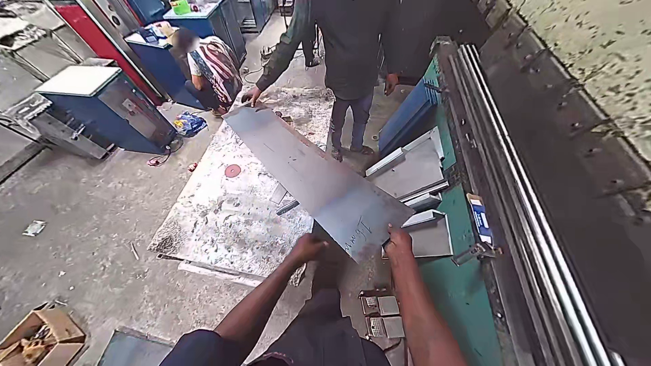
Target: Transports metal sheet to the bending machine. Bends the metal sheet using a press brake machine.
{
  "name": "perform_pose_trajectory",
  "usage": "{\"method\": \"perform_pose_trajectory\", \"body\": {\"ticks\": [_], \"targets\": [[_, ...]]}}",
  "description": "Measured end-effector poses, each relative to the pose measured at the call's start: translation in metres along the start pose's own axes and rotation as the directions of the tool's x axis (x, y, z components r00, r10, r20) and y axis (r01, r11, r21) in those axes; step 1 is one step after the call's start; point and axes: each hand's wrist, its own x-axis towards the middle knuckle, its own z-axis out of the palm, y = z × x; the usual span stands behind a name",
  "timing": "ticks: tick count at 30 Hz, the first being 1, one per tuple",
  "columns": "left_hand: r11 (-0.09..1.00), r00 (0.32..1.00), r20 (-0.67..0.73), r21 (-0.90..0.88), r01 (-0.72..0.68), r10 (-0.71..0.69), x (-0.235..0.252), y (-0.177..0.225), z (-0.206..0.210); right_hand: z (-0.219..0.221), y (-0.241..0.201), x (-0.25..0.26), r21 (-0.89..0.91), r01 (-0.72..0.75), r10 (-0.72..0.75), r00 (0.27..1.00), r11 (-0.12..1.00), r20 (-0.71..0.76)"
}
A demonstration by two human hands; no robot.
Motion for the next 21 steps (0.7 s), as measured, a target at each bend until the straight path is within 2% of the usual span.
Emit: {"method": "perform_pose_trajectory", "body": {"ticks": [1,3,4,6,8,10,11,13,15,18,21], "targets": [[0.999,0.987,-0.159,0.043,-0.026,0.033,0.024,0.0,-0.025,0.0,0.0,0.012,-0.044,-0.009,0.008,1.0,0.999,-0.024],[1.0,0.897,-0.443,-0.018,-0.01,0.001,0.079,0.006,-0.072,-0.002,-0.002,0.03,-0.105,-0.035,0.028,0.997,0.994,-0.07],[0.994,0.847,-0.528,-0.108,0.003,-0.06,0.11,0.011,-0.092,0.0,-0.005,0.039,-0.127,-0.04,0.028,0.995,0.991,-0.094],[0.96,0.783,-0.581,-0.269,0.074,-0.223,0.168,0.026,-0.123,0.002,-0.012,0.053,-0.159,-0.064,0.041,0.988,0.985,-0.148],[0.886,0.78,-0.508,-0.447,0.125,-0.366,0.217,0.035,-0.139,0.01,-0.024,0.068,-0.182,-0.11,0.067,0.972,0.977,-0.224],[0.751,0.792,-0.399,-0.651,0.111,-0.462,0.245,0.04,-0.135,0.018,-0.04,0.076,-0.192,-0.145,0.081,0.949,0.971,-0.305],[0.644,0.795,-0.356,-0.763,0.055,-0.491,0.255,0.049,-0.133,0.023,-0.048,0.081,-0.162,-0.142,0.082,0.941,0.977,-0.327],[0.355,0.804,-0.289,-0.929,-0.104,-0.519,0.268,0.065,-0.12,0.025,-0.054,0.092,-0.082,-0.106,0.072,0.937,0.991,-0.341],[0.197,0.798,-0.299,-0.954,-0.227,-0.524,0.275,0.083,-0.106,0.018,-0.05,0.102,-0.059,-0.076,0.05,0.933,0.995,-0.356],[0.168,0.789,-0.323,-0.946,-0.277,-0.523,0.277,0.106,-0.08,-0.009,-0.048,0.109,-0.088,-0.054,0.009,0.894,0.995,-0.447],[0.201,0.859,-0.335,-0.94,-0.276,-0.387,0.266,0.127,-0.051,-0.043,-0.057,0.108,-0.049,0.014,-0.037,0.863,0.999,-0.504]]}}
